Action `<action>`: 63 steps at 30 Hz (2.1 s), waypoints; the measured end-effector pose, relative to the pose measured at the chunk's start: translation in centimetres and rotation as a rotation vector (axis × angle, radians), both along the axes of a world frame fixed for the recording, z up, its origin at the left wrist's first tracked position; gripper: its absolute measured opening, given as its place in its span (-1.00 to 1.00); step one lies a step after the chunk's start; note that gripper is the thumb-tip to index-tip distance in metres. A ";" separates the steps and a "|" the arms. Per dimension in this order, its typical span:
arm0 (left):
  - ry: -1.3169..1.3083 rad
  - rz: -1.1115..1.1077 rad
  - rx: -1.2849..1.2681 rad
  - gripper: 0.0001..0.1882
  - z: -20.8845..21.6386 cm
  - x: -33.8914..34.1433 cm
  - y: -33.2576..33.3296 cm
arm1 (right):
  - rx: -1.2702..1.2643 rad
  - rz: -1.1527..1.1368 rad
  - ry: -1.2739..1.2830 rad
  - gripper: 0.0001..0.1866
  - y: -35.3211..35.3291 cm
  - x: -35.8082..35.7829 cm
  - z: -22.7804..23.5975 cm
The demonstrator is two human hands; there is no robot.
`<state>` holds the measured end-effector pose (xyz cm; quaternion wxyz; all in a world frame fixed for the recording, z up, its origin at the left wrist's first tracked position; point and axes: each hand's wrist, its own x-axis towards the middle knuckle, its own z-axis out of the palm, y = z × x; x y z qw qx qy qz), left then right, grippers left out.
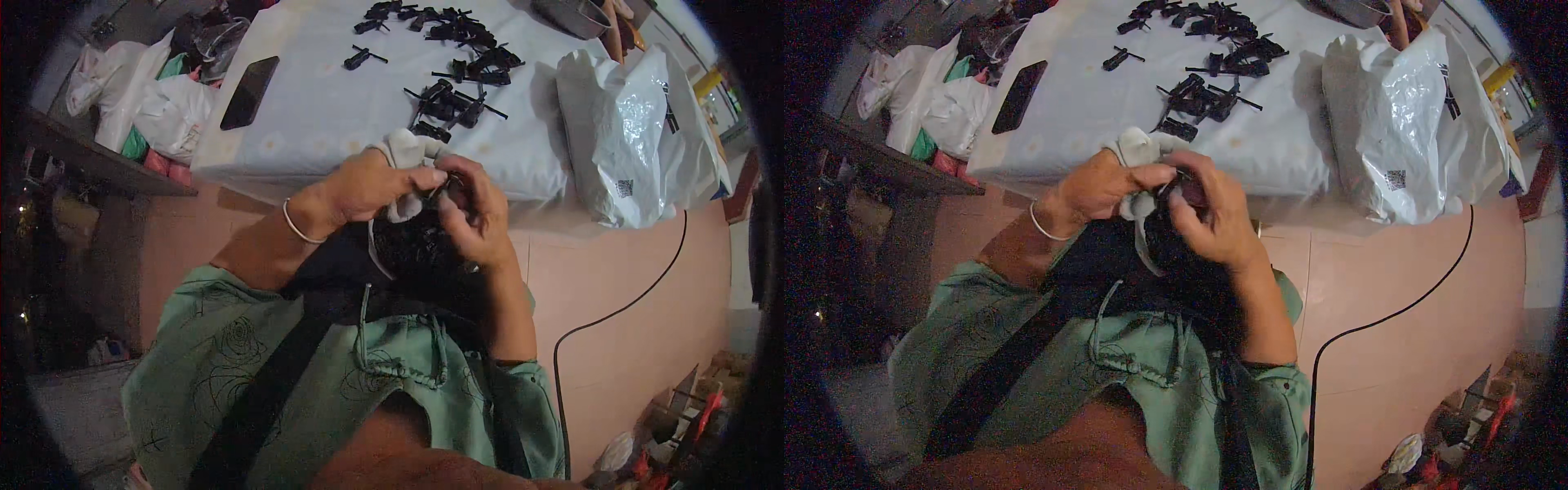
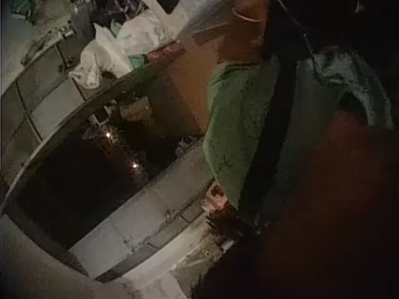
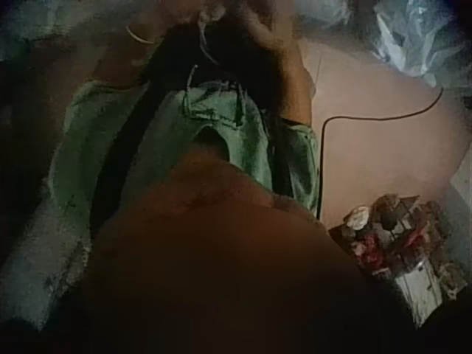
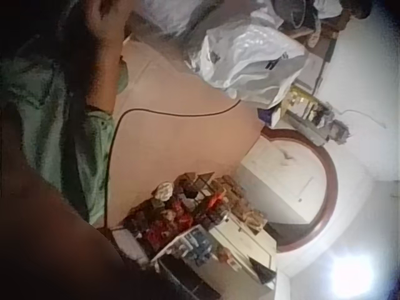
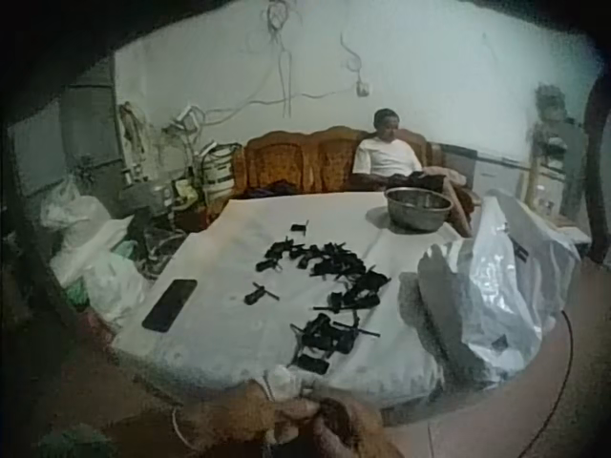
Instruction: Cleaning small black plastic components by wiping them with a white cloth.
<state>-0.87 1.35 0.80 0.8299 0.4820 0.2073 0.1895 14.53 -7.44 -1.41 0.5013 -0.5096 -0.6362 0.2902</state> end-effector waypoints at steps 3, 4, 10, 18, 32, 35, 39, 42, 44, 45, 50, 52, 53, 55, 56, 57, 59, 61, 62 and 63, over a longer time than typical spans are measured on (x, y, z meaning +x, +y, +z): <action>0.195 0.007 0.440 -0.75 -0.3 0.8 -0.6 | 0.330 -0.038 0.040 -0.60 0.8 -0.8 -1.1; 0.125 0.081 0.521 -0.75 -1.0 1.0 -0.7 | 0.398 -0.041 0.052 -0.58 1.1 -1.1 -1.5; 0.186 0.314 0.765 -0.80 -1.8 0.9 -1.1 | 0.450 -0.261 -0.206 -0.66 0.3 -2.1 -1.2; 0.189 0.093 0.590 -0.76 -0.8 0.6 -2.0 | 0.038 -0.293 0.375 -0.79 1.5 -1.2 -1.9; 0.424 0.281 1.598 -0.80 0.2 1.2 -2.1 | -0.056 -0.156 0.225 -0.73 1.1 -1.9 -2.9; 0.391 0.261 1.516 -0.82 -0.4 1.0 -1.6 | -0.093 -0.153 0.316 -0.73 1.5 -2.0 -3.7; 0.214 0.338 1.302 -0.72 -1.4 0.6 -1.4 | -0.116 -0.068 0.457 -0.80 1.1 -1.1 -3.3; 0.191 0.380 1.165 -0.72 -1.1 0.2 -0.4 | -0.044 -0.178 0.305 -0.84 1.1 -1.3 -1.5; 0.197 0.296 0.548 -0.72 -0.1 -0.1 -0.4 | -0.143 -0.056 0.359 -0.85 0.7 -0.6 -1.3; 0.188 0.267 0.501 -0.73 -0.4 -0.2 -0.1 | -0.155 -0.038 0.283 -0.86 0.6 -0.1 -1.8; 0.284 0.199 0.656 -0.70 -0.7 -0.1 -0.5 | -0.068 -0.068 0.237 -0.89 0.7 -0.1 -2.5; 0.278 0.173 0.778 -0.70 -0.6 0.1 -1.0 | -0.027 -0.081 0.340 -0.90 0.9 -0.6 -2.1; 0.288 0.116 0.731 -0.70 0.1 0.2 -1.6 | -0.029 -0.085 0.341 -0.90 1.0 -0.7 -2.0; 0.299 0.058 0.684 -0.70 0.4 0.4 -1.8 | -0.054 -0.092 0.393 -0.87 1.0 -0.7 -2.0; 0.267 0.095 0.811 -0.71 0.2 0.6 -1.7 | -0.053 -0.093 0.394 -0.87 1.1 -0.7 -2.1; 0.234 0.131 0.937 -0.71 0.0 0.7 -1.6 | -0.006 -0.098 0.331 -0.85 1.2 -0.6 -2.3; 0.283 0.151 0.869 -0.73 -0.5 0.8 -1.3 | 0.039 -0.098 0.268 -0.82 1.2 -0.6 -2.2; 0.330 0.170 0.800 -0.74 -0.8 0.8 -1.1 | 0.059 -0.163 0.159 -0.77 0.9 -0.6 -1.4; 0.332 0.195 0.819 -0.75 -0.9 0.8 -1.1 | 0.058 -0.162 0.159 -0.77 0.8 -0.5 -1.5; 0.334 0.221 0.839 -0.75 -1.0 0.7 -1.1 | -0.011 -0.112 0.140 -0.75 0.7 -0.5 -1.5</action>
